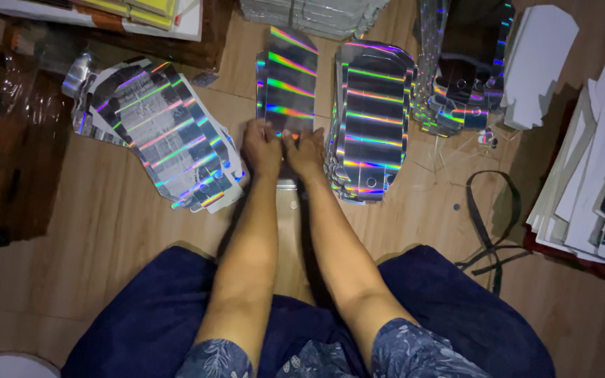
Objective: The person sits on the floor and handles stacks of rectangular holographic sheets. They pick up individual sheets, peel off white backing paper, and place the sheets into a neat pile.
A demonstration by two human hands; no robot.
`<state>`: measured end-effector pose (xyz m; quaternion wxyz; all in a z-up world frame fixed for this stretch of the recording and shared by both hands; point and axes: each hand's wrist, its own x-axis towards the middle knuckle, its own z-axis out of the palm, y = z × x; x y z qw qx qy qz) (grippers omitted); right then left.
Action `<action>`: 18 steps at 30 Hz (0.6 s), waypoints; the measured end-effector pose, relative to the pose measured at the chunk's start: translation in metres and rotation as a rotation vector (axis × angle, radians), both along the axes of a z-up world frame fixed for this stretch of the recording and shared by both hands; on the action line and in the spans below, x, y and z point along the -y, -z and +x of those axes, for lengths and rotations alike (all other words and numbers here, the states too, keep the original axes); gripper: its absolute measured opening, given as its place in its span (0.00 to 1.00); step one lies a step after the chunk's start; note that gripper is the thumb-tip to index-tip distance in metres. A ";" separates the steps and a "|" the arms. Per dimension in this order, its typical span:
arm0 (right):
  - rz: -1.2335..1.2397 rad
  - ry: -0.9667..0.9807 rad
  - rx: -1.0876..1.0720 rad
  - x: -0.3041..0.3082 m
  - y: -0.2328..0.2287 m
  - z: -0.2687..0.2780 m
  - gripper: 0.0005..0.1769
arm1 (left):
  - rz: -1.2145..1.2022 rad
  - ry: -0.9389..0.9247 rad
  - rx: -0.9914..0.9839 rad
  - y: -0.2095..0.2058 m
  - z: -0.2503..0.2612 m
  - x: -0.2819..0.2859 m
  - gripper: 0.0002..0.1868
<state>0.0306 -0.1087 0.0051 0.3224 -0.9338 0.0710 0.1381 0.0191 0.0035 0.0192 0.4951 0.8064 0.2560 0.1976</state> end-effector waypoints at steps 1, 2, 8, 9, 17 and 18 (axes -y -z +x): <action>0.057 0.042 0.096 -0.001 -0.006 0.002 0.45 | -0.078 -0.019 0.067 -0.009 0.006 -0.001 0.10; 0.112 0.084 0.191 -0.002 -0.013 0.003 0.52 | -0.140 -0.002 0.112 -0.018 0.011 -0.003 0.09; 0.561 0.435 0.525 0.060 -0.056 0.030 0.32 | -0.395 0.139 0.030 -0.043 0.033 0.014 0.07; 0.511 0.360 0.628 0.083 -0.061 0.034 0.27 | -0.486 0.215 0.157 -0.037 0.044 0.031 0.07; 0.057 0.604 0.578 0.208 -0.056 0.027 0.17 | 0.067 0.502 0.030 -0.041 0.029 0.097 0.14; 0.021 0.641 0.491 0.209 -0.052 0.023 0.16 | 0.227 0.430 0.002 -0.044 0.029 0.091 0.19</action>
